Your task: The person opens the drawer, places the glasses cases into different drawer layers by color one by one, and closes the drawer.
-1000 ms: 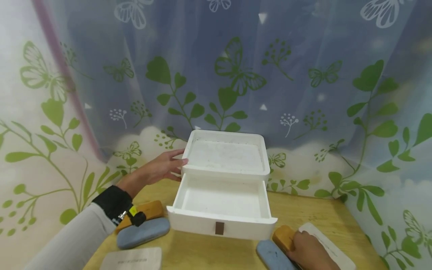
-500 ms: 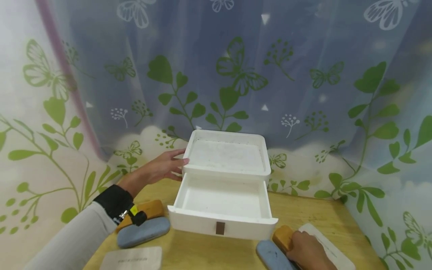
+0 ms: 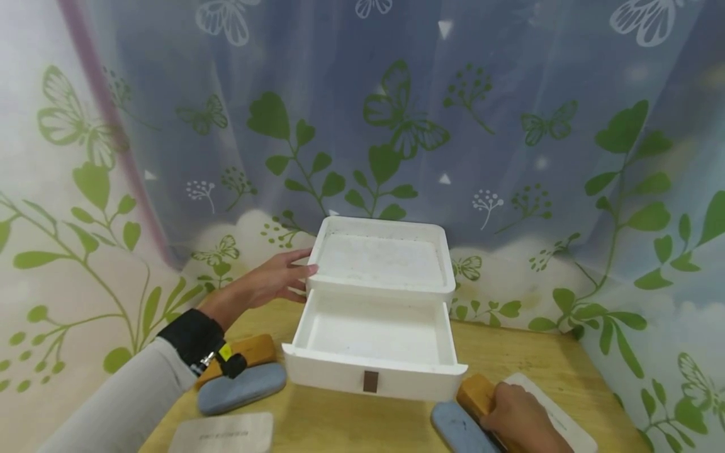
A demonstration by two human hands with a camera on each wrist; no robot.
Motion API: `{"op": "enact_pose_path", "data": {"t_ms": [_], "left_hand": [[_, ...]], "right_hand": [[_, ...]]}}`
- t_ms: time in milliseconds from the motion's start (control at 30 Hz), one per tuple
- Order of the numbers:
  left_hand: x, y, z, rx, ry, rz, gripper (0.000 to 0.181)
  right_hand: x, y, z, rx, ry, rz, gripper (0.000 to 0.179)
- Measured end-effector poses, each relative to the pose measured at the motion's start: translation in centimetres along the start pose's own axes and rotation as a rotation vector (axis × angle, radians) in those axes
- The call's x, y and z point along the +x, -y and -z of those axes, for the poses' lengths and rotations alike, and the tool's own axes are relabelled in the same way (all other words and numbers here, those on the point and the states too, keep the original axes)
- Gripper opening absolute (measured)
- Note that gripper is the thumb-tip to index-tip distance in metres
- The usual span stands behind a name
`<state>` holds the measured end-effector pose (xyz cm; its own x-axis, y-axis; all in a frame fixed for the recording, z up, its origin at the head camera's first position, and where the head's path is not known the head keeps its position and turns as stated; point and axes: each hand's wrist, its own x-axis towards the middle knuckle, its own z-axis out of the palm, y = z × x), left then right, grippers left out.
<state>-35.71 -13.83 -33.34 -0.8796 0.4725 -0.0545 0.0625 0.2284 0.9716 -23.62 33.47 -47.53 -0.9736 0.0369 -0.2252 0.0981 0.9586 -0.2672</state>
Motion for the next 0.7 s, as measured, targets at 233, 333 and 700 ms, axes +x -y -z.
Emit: {"op": "enact_pose_path", "data": {"t_ms": [233, 333, 700], "left_hand": [[0.2, 0.2, 0.1, 0.001, -0.008, 0.000, 0.074], [0.2, 0.1, 0.0, 0.001, -0.009, -0.002, 0.073], [0.0, 0.1, -0.1, -0.008, -0.008, 0.000, 0.072]], "right_hand": [[-0.2, 0.1, 1.2, 0.006, -0.004, -0.011, 0.041], [-0.4, 0.0, 2.0, 0.013, 0.007, -0.016, 0.051], [-1.2, 0.6, 5.1, -0.003, -0.015, -0.023, 0.082]]}}
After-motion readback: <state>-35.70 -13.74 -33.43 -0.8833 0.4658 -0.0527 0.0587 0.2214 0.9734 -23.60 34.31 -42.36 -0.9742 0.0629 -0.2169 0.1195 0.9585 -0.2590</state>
